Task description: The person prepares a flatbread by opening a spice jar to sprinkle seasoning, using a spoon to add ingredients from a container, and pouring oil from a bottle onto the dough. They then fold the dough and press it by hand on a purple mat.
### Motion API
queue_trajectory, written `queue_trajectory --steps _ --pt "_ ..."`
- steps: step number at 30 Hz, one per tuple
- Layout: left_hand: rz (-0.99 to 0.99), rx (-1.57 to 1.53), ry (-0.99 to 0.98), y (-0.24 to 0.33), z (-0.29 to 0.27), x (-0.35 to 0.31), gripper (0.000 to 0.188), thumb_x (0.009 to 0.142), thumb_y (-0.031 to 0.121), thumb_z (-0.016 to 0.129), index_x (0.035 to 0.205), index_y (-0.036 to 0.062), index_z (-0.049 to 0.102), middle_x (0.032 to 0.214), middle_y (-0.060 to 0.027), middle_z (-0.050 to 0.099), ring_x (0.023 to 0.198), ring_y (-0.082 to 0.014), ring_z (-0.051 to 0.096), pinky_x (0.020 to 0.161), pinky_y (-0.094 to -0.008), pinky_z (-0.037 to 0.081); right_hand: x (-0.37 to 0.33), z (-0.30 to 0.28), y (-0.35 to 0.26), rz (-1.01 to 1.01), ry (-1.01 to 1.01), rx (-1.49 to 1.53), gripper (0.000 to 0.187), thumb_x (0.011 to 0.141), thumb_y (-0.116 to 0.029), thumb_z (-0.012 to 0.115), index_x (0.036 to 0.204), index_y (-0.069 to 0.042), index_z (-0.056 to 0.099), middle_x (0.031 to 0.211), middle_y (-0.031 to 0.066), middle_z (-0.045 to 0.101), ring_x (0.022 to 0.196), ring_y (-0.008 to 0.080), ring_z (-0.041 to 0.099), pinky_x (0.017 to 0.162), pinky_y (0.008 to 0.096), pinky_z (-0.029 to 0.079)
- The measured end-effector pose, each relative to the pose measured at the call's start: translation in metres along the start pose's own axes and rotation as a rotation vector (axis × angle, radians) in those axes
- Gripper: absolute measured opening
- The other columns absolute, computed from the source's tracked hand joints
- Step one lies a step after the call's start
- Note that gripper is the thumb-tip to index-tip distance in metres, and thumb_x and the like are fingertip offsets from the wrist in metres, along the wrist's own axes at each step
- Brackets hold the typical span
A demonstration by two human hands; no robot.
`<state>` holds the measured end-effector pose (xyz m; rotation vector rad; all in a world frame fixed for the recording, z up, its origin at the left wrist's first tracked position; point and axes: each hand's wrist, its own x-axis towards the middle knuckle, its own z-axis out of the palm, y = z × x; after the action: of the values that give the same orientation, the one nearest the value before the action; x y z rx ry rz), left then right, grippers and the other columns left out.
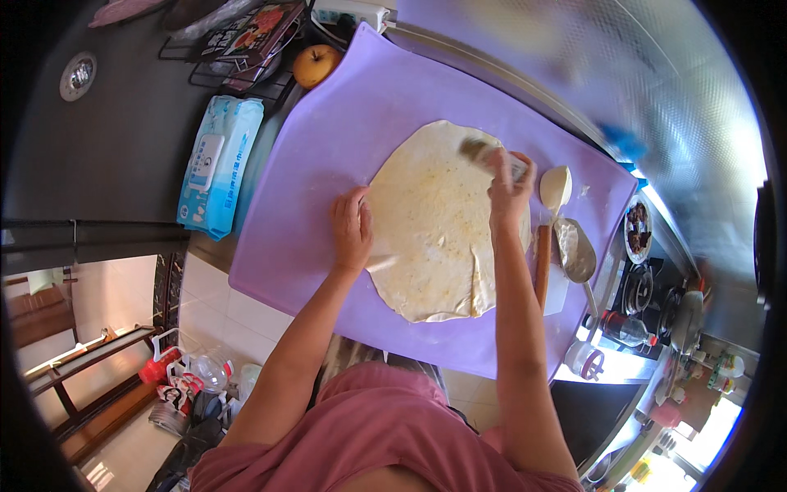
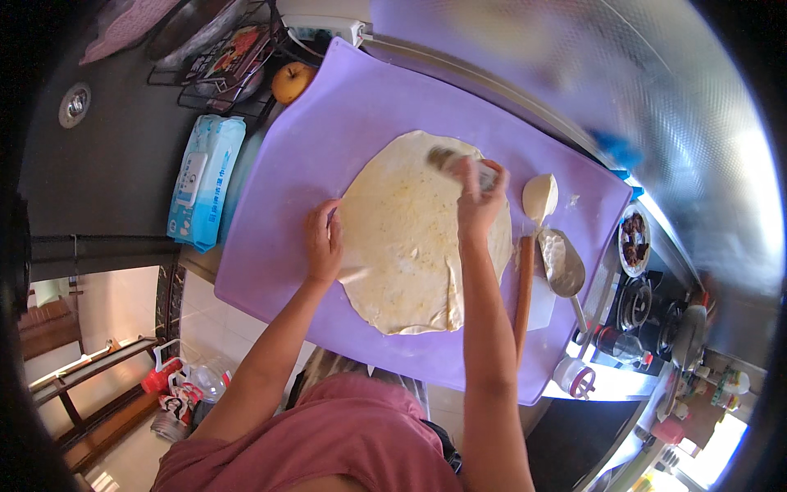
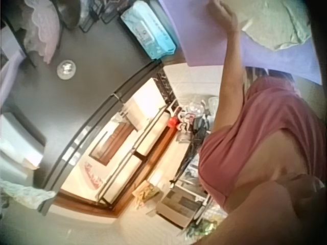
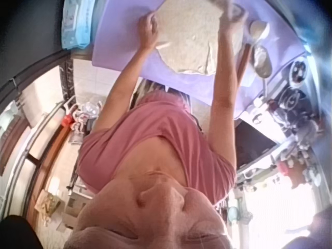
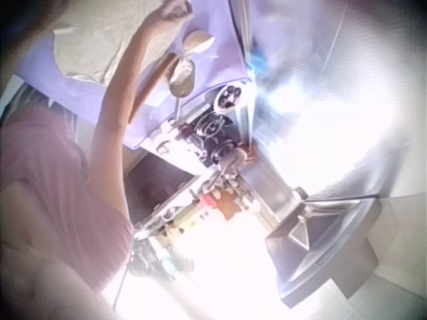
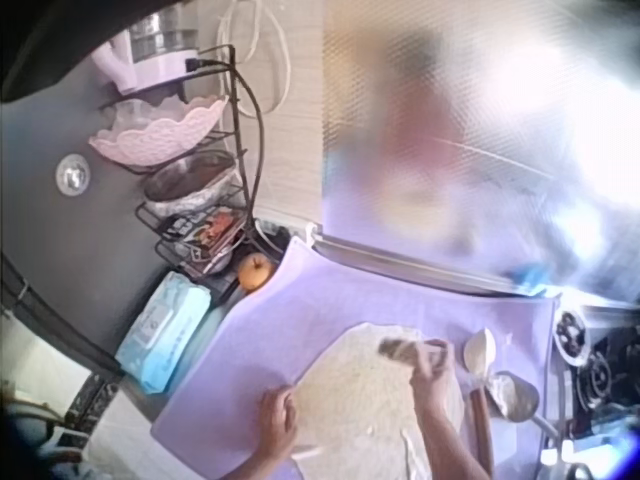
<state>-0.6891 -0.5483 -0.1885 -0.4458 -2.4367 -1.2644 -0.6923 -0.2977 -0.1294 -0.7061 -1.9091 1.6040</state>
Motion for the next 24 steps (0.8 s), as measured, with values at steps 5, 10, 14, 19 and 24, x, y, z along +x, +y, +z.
queue_trajectory --steps 5,10,14,19,24 --pt "-0.023 0.004 -0.007 -0.002 -0.003 -0.002 0.025 0.09 0.003 0.052 0.114 0.0034 0.057 0.106 -0.0123 0.061 0.095 -0.0311 0.055 0.092 -0.042 0.04 -0.015 0.01 -0.018 0.044 -0.187 -0.039 0.03 0.088 -0.029 0.072 0.101 -0.008 0.056 0.076 0.0001 0.059 0.054 0.0038 0.042 0.043 0.0211 0.033" --pt "-0.042 -0.023 -0.002 0.002 -0.005 0.0 0.022 0.092 0.002 0.05 0.113 0.0028 0.057 0.104 -0.0123 0.061 0.095 -0.0312 0.055 0.091 -0.042 0.04 -0.04 0.01 -0.013 0.181 -0.306 -0.019 0.026 0.088 -0.027 0.071 0.102 -0.011 0.056 0.073 -0.0024 0.057 0.051 0.0025 0.04 0.043 0.0198 0.03" --pt "-0.042 -0.033 0.0 0.001 -0.005 -0.001 0.021 0.093 0.002 0.049 0.113 0.0026 0.057 0.104 -0.0126 0.061 0.095 -0.0317 0.055 0.091 -0.0415 0.039 -0.049 0.013 -0.02 0.339 -0.172 0.208 0.03 0.088 -0.03 0.072 0.102 -0.009 0.055 0.073 -0.0016 0.055 0.054 0.0036 0.042 0.044 0.0216 0.032" --pt "-0.033 -0.042 0.0 -0.004 0.0 -0.004 0.022 0.093 0.001 0.049 0.113 0.0027 0.057 0.105 -0.0126 0.061 0.096 -0.0316 0.055 0.093 -0.0409 0.039 -0.056 0.008 -0.022 0.334 -0.008 0.24 0.031 0.088 -0.03 0.072 0.099 -0.006 0.055 0.071 -0.0015 0.056 0.054 0.0035 0.042 0.044 0.0211 0.03" --pt "-0.019 -0.048 0.001 -0.004 0.001 -0.005 0.023 0.093 0.001 0.049 0.114 0.0035 0.057 0.108 -0.0128 0.061 0.097 -0.0313 0.055 0.094 -0.0408 0.038 -0.036 -0.024 0.001 0.216 -0.011 0.164 0.027 0.091 -0.028 0.068 0.105 -0.01 0.054 0.074 -0.0016 0.056 0.05 0.0031 0.039 0.042 0.0194 0.028"
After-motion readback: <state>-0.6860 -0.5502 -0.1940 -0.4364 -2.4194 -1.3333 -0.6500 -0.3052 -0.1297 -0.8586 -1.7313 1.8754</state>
